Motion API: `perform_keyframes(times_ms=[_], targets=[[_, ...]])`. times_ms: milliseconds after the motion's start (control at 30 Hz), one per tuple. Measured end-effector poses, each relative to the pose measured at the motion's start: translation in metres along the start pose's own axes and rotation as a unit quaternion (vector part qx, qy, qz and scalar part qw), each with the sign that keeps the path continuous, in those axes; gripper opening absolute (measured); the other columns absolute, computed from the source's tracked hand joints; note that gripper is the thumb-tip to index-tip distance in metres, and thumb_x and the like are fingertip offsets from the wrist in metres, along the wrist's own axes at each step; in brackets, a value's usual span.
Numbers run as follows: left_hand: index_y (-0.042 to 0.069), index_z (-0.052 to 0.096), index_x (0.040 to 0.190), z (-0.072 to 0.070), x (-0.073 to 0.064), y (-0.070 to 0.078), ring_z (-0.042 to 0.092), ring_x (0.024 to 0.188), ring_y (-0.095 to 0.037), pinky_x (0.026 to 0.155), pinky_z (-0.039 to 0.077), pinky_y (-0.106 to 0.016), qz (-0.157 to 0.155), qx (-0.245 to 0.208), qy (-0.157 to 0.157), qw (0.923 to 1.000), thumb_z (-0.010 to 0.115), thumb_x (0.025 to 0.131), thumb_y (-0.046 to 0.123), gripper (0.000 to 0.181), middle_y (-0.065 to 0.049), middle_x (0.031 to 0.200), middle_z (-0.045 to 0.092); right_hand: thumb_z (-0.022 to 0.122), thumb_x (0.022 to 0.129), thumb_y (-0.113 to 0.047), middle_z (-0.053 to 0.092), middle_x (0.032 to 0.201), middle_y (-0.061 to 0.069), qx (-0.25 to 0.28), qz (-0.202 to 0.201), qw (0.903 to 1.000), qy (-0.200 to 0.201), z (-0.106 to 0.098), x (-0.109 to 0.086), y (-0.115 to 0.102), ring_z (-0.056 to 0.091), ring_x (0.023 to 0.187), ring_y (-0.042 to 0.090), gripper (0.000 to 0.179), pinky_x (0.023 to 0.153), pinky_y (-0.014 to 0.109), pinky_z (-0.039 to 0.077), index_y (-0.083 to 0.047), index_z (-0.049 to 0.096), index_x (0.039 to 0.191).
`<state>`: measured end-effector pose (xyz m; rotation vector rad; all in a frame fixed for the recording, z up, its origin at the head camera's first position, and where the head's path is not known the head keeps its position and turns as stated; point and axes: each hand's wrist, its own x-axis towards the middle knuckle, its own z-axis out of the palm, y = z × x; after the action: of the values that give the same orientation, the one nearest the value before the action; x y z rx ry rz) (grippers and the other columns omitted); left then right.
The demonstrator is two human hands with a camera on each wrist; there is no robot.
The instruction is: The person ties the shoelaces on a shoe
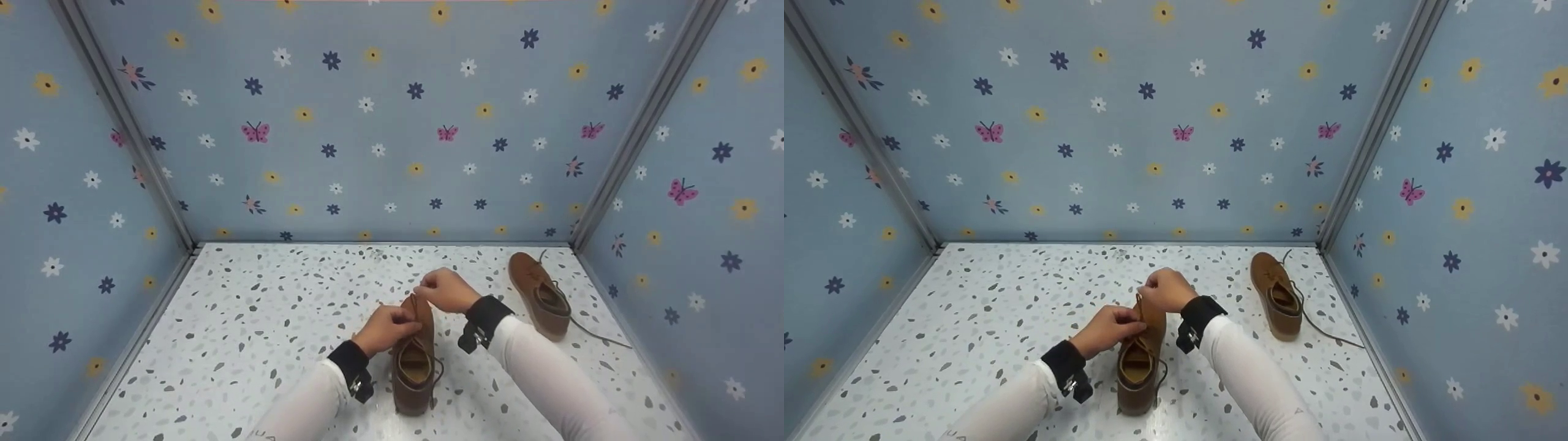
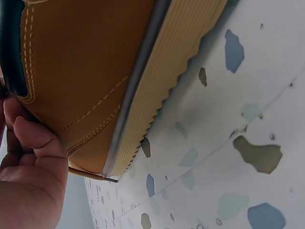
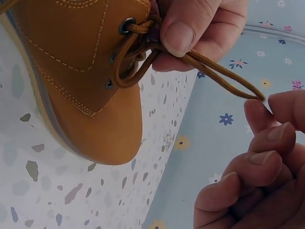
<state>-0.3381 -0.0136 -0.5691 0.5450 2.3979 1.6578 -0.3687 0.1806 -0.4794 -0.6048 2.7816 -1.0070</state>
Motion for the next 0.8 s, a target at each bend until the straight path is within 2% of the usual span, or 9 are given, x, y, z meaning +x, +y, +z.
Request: perform_keyframes(times_ms=[133, 333, 433, 633, 800], targets=[[0.005, 0.079, 0.097, 0.002, -0.001, 0.000, 0.062, 0.072, -0.005, 0.068, 0.052, -0.023, -0.001, -0.016, 0.003, 0.9999, 0.077, 0.094, 0.021, 0.016, -0.002, 0.086, 0.074, 0.062, 0.103, -0.024, 0.044, 0.059, -0.008, -0.003, 0.002, 1.0000, 0.003, -0.006, -0.002, 0.004, 0.042, 0.052, 0.010, 0.038, 0.058, 0.027, 0.038, -0.019, 0.055, 0.066], [0.007, 0.078, 0.095, 0.000, -0.002, 0.001, 0.060, 0.068, -0.006, 0.063, 0.050, -0.022, -0.020, -0.026, -0.001, 0.9995, 0.077, 0.094, 0.023, 0.016, 0.007, 0.078, 0.067, 0.063, 0.102, -0.025, 0.050, 0.062, -0.008, -0.007, 0.002, 0.9999, 0.015, -0.014, -0.006, 0.014, 0.044, 0.055, 0.010, 0.033, 0.061, 0.027, 0.041, -0.016, 0.065, 0.071], [0.007, 0.078, 0.095, -0.001, -0.003, 0.000, 0.061, 0.067, -0.007, 0.061, 0.050, -0.022, -0.028, -0.035, -0.002, 0.9990, 0.077, 0.094, 0.024, 0.017, 0.007, 0.076, 0.067, 0.063, 0.102, -0.026, 0.053, 0.064, -0.008, -0.007, 0.001, 0.9999, 0.013, -0.013, -0.010, 0.020, 0.045, 0.056, 0.009, 0.031, 0.063, 0.027, 0.043, -0.013, 0.069, 0.074], [0.005, 0.078, 0.095, -0.002, -0.003, 0.001, 0.062, 0.067, -0.008, 0.061, 0.050, -0.023, -0.033, -0.038, 0.001, 0.9987, 0.077, 0.093, 0.022, 0.017, 0.005, 0.076, 0.069, 0.065, 0.101, -0.027, 0.051, 0.065, -0.009, -0.010, -0.021, 0.9996, -0.018, -0.006, -0.023, 0.031, 0.046, 0.059, 0.007, 0.029, 0.064, 0.026, 0.042, -0.008, 0.071, 0.080], [0.006, 0.077, 0.094, -0.002, -0.002, 0.002, 0.062, 0.066, -0.007, 0.060, 0.050, -0.022, -0.039, -0.035, 0.000, 0.9986, 0.077, 0.093, 0.021, 0.015, 0.008, 0.074, 0.067, 0.072, 0.099, -0.030, 0.054, 0.067, -0.010, -0.009, -0.055, 0.9970, -0.054, 0.003, -0.034, 0.036, 0.048, 0.059, 0.004, 0.023, 0.059, 0.023, 0.042, -0.012, 0.074, 0.085]])
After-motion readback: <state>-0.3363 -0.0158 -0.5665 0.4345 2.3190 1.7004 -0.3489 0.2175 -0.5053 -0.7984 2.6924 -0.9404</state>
